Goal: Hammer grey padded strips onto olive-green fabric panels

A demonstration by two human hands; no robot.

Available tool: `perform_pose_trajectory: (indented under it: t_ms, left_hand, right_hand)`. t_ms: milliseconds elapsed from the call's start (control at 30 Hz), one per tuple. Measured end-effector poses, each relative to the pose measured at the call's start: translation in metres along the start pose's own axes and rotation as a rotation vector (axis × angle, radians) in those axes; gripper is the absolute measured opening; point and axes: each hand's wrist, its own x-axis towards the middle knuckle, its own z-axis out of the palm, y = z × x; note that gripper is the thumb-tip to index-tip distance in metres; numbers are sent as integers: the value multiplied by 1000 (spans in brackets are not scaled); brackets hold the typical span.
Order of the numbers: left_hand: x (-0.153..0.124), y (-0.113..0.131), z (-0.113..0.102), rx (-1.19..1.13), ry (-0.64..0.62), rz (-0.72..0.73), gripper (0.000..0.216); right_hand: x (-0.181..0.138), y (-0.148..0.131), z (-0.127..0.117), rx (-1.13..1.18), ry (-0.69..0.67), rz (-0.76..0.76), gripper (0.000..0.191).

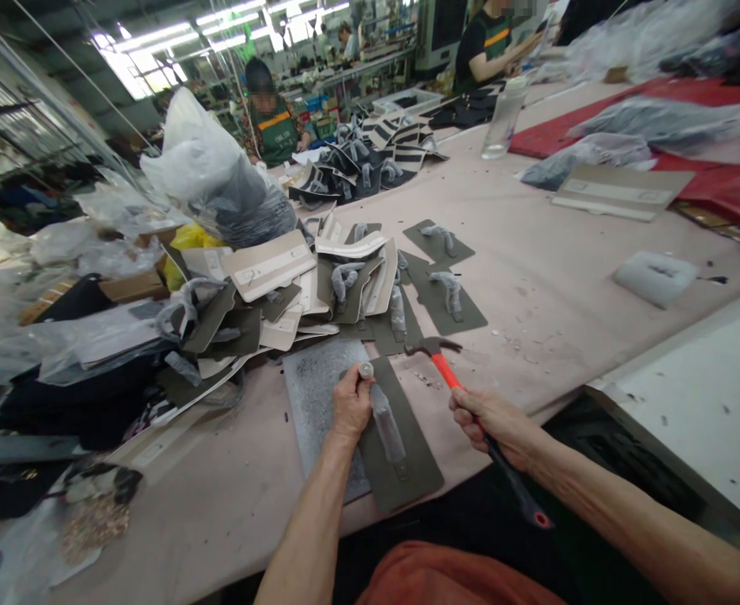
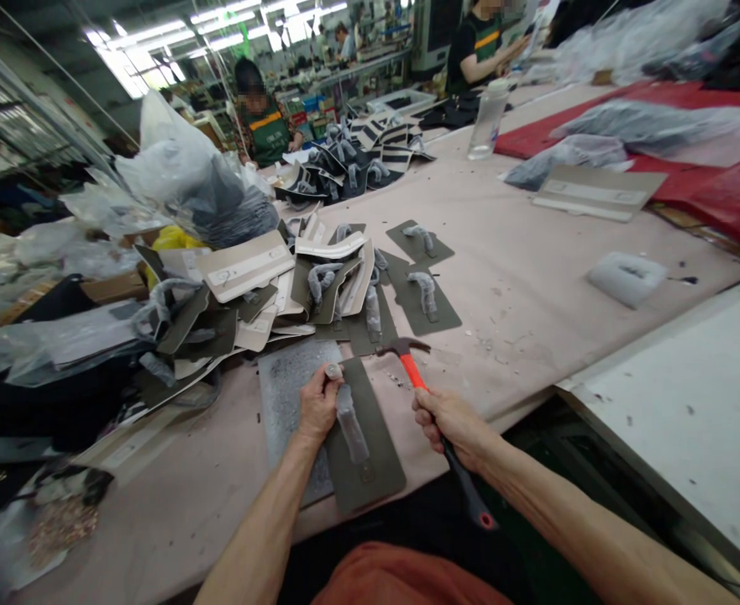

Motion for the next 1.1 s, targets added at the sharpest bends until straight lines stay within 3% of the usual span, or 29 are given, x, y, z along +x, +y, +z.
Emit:
perform_pose_trajectory:
  t_ms: [167, 233, 333, 400, 533, 600, 700, 767, 1000, 1067, 1100]
  left_hand:
    - [3, -1, -1, -5, -1, -15, 21]
    - [4, 0, -2, 25, -10, -8, 20]
    - [4, 2, -4, 50, -20, 9, 19]
    - [4, 1, -4, 46, -27, 26, 17]
    - [2, 0, -4, 39, -20, 44, 17]
    - [2, -1, -3, 44, -24, 31, 17]
    - [2, 0, -4, 46, -39, 13, 20]
    - [2, 1, -5, 42, -38, 8, 22]
    - [2, 1, -6, -78, -37, -51, 29]
    - [3, 1, -6, -119, -50, -51, 36]
    - [3, 2, -7, -138, -59, -45, 35]
  right_hand:
    - [-15, -35, 12, -641, 323, -823, 32]
    - [-15, -39, 13, -912, 312, -959, 29]
    - [-20, -54, 11, -1200, 198, -961, 24]
    - [-30, -73, 10, -1173, 233, -1004, 24]
    - [-47, -99, 19, -726, 573, -1161, 26]
    - [-42, -89, 23, -742, 571, -1151, 29]
    - [-26, -60, 22, -1148, 252, -938, 31]
    - [-14, -46, 14, -1279, 151, -745, 29]
    - [31, 1, -30, -1138, 150, -399, 37]
    - [41, 15, -31, -1226, 267, -418, 32]
    - [43, 18, -27, -1264, 341, -508, 31]
